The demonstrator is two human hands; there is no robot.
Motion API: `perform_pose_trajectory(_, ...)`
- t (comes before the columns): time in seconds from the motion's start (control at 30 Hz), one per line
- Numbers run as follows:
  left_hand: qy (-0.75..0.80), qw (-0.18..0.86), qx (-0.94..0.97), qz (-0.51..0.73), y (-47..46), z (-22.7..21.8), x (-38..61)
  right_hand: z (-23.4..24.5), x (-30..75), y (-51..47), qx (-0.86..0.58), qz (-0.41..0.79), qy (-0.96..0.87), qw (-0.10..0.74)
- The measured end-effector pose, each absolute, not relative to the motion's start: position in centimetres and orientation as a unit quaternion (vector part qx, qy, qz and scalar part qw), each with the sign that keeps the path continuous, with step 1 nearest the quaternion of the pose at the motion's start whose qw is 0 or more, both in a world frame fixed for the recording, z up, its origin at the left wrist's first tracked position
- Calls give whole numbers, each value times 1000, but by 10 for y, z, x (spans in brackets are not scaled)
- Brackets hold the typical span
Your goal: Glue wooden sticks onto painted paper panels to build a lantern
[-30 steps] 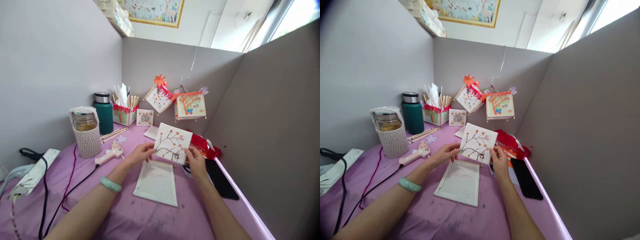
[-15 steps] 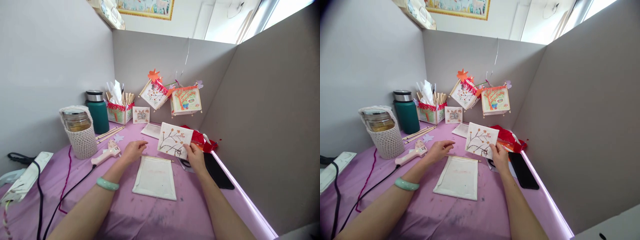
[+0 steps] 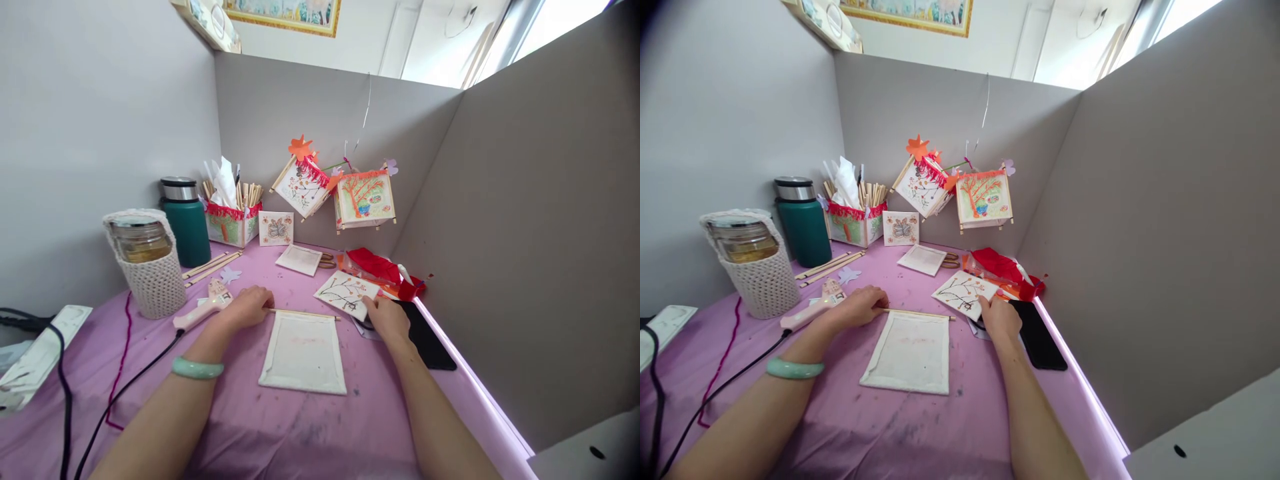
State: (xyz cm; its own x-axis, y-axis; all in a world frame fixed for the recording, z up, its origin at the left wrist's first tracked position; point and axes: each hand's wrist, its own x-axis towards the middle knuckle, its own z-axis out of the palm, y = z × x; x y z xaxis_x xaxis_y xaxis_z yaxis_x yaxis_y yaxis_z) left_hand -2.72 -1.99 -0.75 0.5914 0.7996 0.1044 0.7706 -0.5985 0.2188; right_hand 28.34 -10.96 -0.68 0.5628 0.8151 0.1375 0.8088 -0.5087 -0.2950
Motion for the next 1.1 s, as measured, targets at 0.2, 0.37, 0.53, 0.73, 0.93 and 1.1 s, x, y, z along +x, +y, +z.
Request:
perform_pose_trajectory(0.2,423,137,873,200,-17,-6,-31,-4,276,-117,-806,-70,-546,219)
perform_pose_trajectory(0.37,398,358,761,366,-20,2,-26,-17,261,-115,-606,21,-727,321)
perform_pose_trajectory(0.53,303,541,614,489,-34,17,-18,-24,250,-113,-579,82,-737,341)
perform_pose_trajectory(0.73,177,620,555,526,-45,24,-9,-28,236,-109,-551,155,-725,384)
perform_pose_trajectory(0.93,105,630,568,519,-50,24,1,-34,221,-109,-529,313,-673,412)
perform_pose_trajectory(1.1,149,609,607,487,-56,23,13,-32,212,-112,-508,319,-689,408)
